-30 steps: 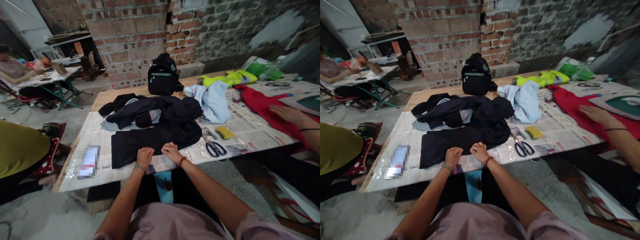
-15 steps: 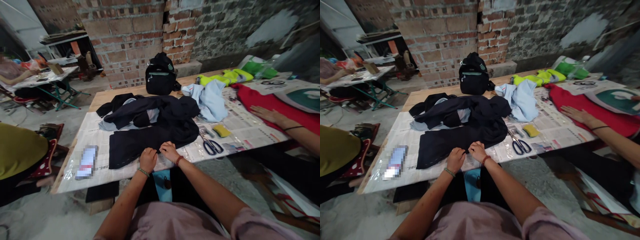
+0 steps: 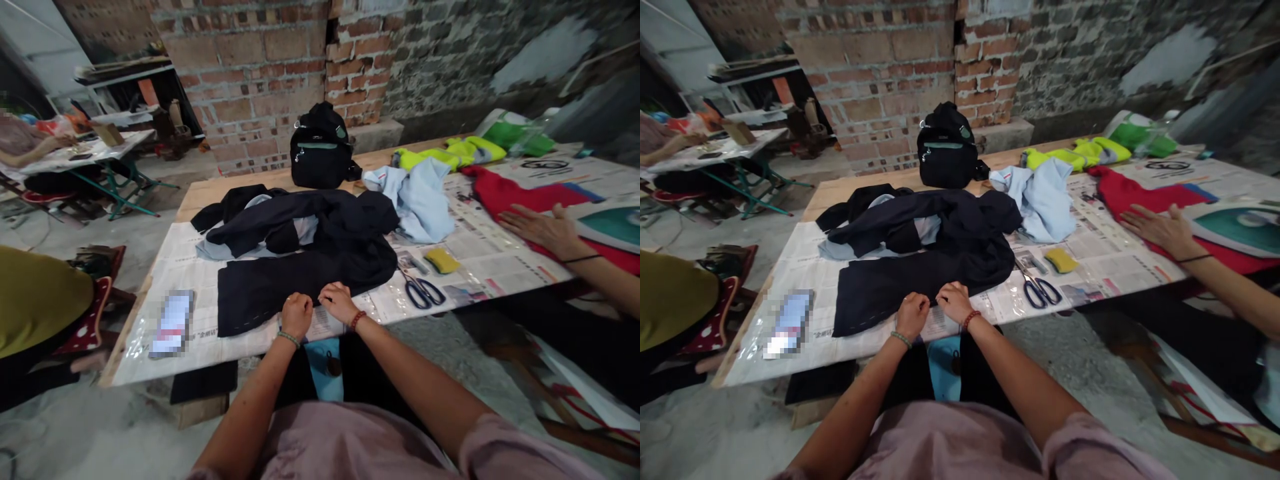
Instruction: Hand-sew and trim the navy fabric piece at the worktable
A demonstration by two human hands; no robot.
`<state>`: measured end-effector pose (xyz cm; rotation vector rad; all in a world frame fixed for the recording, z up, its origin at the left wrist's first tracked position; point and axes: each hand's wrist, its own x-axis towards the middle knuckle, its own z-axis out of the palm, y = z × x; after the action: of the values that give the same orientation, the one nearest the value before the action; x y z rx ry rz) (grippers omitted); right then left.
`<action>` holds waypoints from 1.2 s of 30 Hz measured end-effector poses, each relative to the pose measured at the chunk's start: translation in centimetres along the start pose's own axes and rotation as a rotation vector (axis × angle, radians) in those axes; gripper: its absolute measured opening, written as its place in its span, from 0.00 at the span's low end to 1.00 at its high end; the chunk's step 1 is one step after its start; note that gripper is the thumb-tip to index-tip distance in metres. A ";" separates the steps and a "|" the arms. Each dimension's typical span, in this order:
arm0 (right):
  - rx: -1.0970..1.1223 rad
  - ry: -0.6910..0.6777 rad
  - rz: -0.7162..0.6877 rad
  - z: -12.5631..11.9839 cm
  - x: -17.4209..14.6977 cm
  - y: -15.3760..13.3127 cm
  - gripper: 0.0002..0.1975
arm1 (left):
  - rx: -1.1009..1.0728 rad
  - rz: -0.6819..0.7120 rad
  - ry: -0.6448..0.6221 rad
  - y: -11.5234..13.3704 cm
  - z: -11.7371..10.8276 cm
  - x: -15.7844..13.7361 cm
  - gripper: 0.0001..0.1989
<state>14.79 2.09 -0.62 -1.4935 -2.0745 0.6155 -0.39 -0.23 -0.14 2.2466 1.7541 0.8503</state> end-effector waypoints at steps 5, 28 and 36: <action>-0.004 -0.011 0.030 -0.1 0.1 -0.1 0.09 | -0.074 0.046 -0.039 -0.4 -0.5 -0.3 0.08; -0.004 0.000 0.032 0.1 0.0 -0.1 0.09 | -0.119 0.041 0.031 -0.7 0.0 -0.4 0.08; 0.004 -0.004 0.055 0.1 0.4 -0.2 0.09 | -0.192 0.014 0.029 -0.9 -0.2 -0.3 0.09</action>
<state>14.49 2.36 -0.47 -1.5522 -2.0402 0.6438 -1.27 -0.35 -0.49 2.1355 1.5949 1.0122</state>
